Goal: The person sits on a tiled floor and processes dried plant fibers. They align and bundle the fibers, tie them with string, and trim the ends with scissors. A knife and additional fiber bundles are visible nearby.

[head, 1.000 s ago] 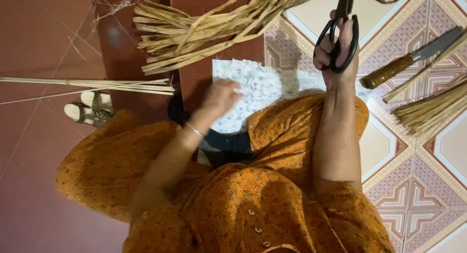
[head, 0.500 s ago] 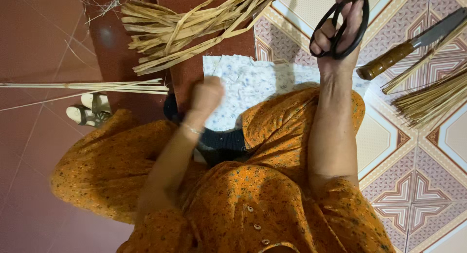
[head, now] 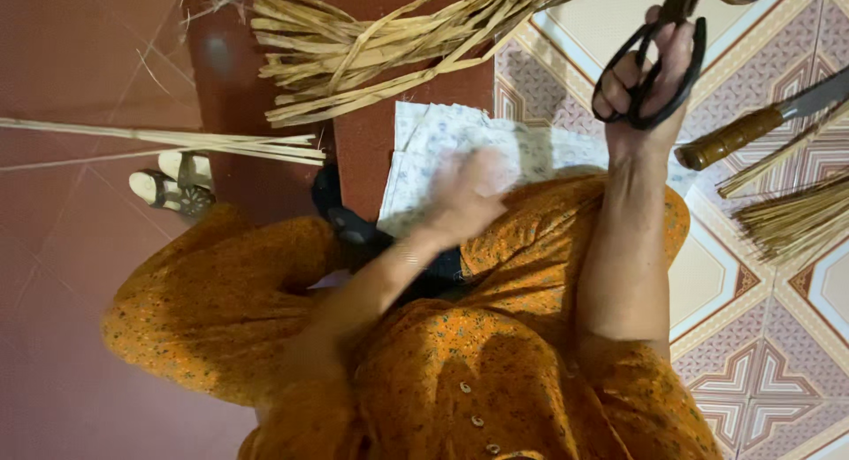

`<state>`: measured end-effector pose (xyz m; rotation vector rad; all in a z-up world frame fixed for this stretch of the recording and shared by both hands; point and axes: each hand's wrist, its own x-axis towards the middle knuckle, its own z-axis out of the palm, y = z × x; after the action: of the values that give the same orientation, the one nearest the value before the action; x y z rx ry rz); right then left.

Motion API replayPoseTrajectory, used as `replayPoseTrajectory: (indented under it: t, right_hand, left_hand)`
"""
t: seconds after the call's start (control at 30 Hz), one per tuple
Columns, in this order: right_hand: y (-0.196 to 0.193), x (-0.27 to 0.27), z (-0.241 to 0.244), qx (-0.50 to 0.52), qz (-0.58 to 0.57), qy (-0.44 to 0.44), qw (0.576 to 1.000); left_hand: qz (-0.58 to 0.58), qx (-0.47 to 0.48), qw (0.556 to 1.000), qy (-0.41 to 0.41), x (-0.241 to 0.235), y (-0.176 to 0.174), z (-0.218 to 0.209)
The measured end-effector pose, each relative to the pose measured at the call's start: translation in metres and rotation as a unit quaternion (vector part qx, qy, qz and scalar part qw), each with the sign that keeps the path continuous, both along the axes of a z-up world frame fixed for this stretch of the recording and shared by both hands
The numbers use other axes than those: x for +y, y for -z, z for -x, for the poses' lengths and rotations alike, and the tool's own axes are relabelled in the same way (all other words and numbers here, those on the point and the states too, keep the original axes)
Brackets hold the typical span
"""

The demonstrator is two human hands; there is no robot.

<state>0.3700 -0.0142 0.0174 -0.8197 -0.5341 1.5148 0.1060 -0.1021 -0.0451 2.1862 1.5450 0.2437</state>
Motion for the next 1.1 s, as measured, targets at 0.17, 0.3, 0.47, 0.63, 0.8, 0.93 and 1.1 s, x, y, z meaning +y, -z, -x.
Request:
replayPoseTrajectory:
  t: [0.17,0.3,0.47,0.63,0.8,0.93,1.1]
  right_hand:
    - [0.003,-0.009,-0.013,-0.015,0.004,0.018,1.0]
    - [0.004,-0.004,-0.021,0.026,-0.019,0.007,0.999]
    - [0.004,0.003,-0.008,0.032,-0.033,0.025,0.999]
    - [-0.005,-0.001,0.009,-0.03,-0.013,0.008,0.999]
    - [-0.013,-0.008,0.011,-0.056,0.002,-0.023,0.998]
    - [-0.012,-0.008,0.008,-0.064,0.007,-0.001,0.998]
    - [-0.007,0.001,0.006,-0.019,0.002,-0.005,1.0]
  left_hand:
    - [0.076,-0.054,0.984,0.152,0.009,0.027,0.026]
    - [-0.025,0.065,0.991,-0.118,0.041,0.013,0.154]
    - [-0.158,0.318,0.896,-0.265,0.067,-0.041,0.262]
    - [-0.135,0.057,0.974,-0.172,0.056,-0.026,0.105]
    - [-0.055,0.005,0.993,0.106,0.043,-0.008,0.002]
    - [0.059,0.179,0.982,0.003,0.07,0.006,0.084]
    - [-0.106,0.295,0.944,-0.099,0.059,0.01,0.197]
